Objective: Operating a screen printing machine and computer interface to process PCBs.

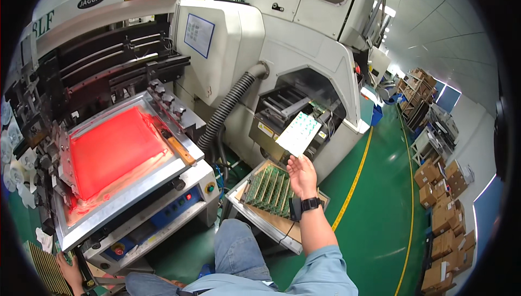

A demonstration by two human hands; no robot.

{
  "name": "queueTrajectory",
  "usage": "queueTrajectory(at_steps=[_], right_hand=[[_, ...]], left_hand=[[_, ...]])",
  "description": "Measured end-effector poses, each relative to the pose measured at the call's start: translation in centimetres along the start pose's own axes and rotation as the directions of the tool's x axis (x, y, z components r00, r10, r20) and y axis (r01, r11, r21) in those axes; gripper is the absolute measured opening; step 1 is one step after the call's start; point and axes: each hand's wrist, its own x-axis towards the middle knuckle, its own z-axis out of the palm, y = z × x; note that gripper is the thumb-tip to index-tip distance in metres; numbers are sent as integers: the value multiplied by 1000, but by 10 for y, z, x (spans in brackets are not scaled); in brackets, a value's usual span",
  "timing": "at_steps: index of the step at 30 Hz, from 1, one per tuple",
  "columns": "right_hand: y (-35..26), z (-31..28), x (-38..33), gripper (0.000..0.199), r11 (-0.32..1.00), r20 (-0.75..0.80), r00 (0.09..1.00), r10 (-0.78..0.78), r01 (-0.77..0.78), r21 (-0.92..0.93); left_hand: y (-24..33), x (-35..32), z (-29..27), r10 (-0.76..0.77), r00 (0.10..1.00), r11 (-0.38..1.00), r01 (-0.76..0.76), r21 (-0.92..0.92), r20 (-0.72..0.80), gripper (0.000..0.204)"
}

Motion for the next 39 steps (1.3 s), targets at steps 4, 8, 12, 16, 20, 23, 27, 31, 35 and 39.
queueTrajectory(at_steps=[4, 8, 12, 16, 20, 23, 27, 31, 35, 39], right_hand=[[5, 4, 55, 14, 1000, -13, 1000, -2, 2, 19], [8, 3, 76, 15, 1000, -71, 997, 25, -25, 1], [17, 10, 75, 15, 1000, -74, 997, 29, -29, -2], [19, 9, 79, 15, 1000, -82, 997, 16, -17, -7], [21, 12, 85, 16, 1000, -72, 997, 15, -16, -13], [18, 9, 90, 17, 1000, -100, 995, 1, -4, -26], [16, 3, 102, 18, 1000, -136, 991, -20, 20, -3], [15, 2, 121, 20, 999, -185, 982, -49, 44, -27], [14, -2, 131, 20, 997, -227, 972, -69, 60, -43], [13, -4, 138, 21, 995, -250, 964, -88, 75, -61]], left_hand=[[-2, -1, 0, -2, 1000, 1000, 2, -27, 9, 64], [-2, -1, 1, 7, 1000, 999, -7, -52, 7, 64], [-32, 3, 23, 14, 999, 997, -17, -74, -42, 63], [-15, 4, 19, -2, 1000, 996, 0, -90, -24, 63], [-18, 4, 20, -1, 1000, 995, -2, -102, -30, 63], [-21, 3, 24, 12, 999, 996, -15, -92, -41, 63], [-17, 3, 20, 21, 999, 996, -25, -88, -43, 64], [-12, -1, 15, 4, 999, 992, -9, -126, -40, 64], [-13, 0, 16, 7, 999, 991, -12, -131, -41, 63], [-14, 1, 18, 16, 999, 991, -22, -130, -46, 63]])
